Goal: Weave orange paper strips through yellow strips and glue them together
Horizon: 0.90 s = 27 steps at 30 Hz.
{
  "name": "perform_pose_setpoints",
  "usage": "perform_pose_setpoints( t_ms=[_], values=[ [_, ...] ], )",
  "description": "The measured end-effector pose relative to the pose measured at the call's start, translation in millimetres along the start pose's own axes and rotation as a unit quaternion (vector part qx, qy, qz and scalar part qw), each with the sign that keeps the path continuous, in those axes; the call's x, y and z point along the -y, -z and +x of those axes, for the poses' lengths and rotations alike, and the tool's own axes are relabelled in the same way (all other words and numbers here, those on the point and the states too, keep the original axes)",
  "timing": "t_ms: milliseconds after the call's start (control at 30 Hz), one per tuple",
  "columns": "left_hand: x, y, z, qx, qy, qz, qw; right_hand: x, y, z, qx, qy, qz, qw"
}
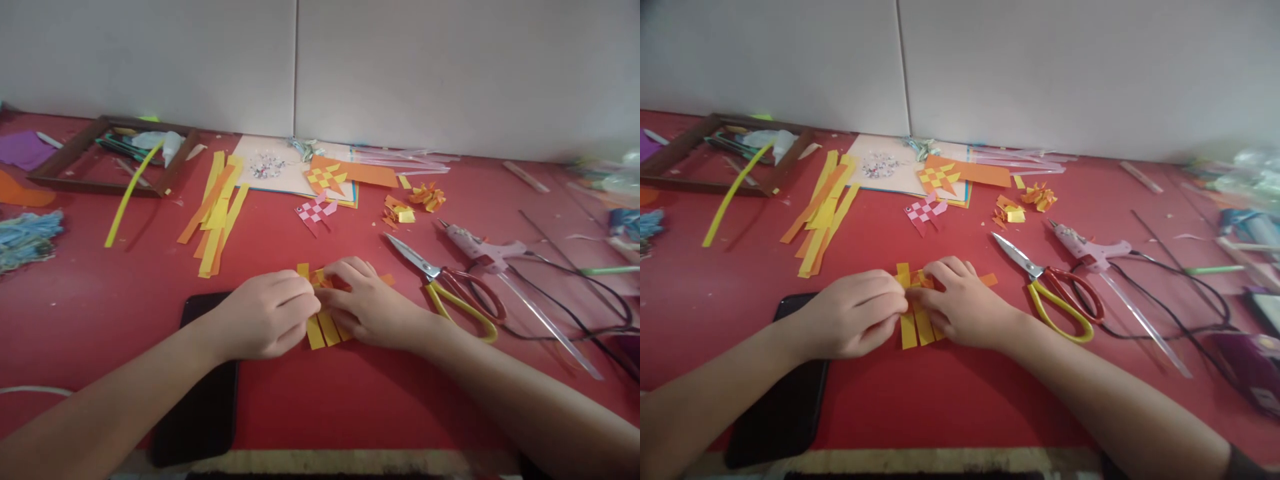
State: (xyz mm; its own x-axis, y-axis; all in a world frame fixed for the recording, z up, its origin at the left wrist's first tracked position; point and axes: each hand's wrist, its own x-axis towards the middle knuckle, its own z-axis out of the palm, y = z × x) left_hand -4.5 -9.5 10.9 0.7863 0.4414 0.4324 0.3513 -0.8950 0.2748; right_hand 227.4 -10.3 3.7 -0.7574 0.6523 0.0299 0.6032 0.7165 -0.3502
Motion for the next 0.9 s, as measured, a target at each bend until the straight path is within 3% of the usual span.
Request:
perform_pose_setpoints(
  t_ms=[300, 600, 900],
  values=[
    [2, -16.7, 2, 0.044, 0.058, 0.080, 0.994, -9, 9, 0, -0.025, 0.015, 0.092, 0.995],
    [1, -16.0, 4, 0.052, 0.062, 0.057, 0.995, -25, 22, -3, 0.032, 0.026, 0.141, 0.989],
    [2, -15.8, 4, 0.051, 0.021, 0.038, 0.998, -25, 11, 3, -0.068, -0.003, 0.135, 0.989]
  ],
)
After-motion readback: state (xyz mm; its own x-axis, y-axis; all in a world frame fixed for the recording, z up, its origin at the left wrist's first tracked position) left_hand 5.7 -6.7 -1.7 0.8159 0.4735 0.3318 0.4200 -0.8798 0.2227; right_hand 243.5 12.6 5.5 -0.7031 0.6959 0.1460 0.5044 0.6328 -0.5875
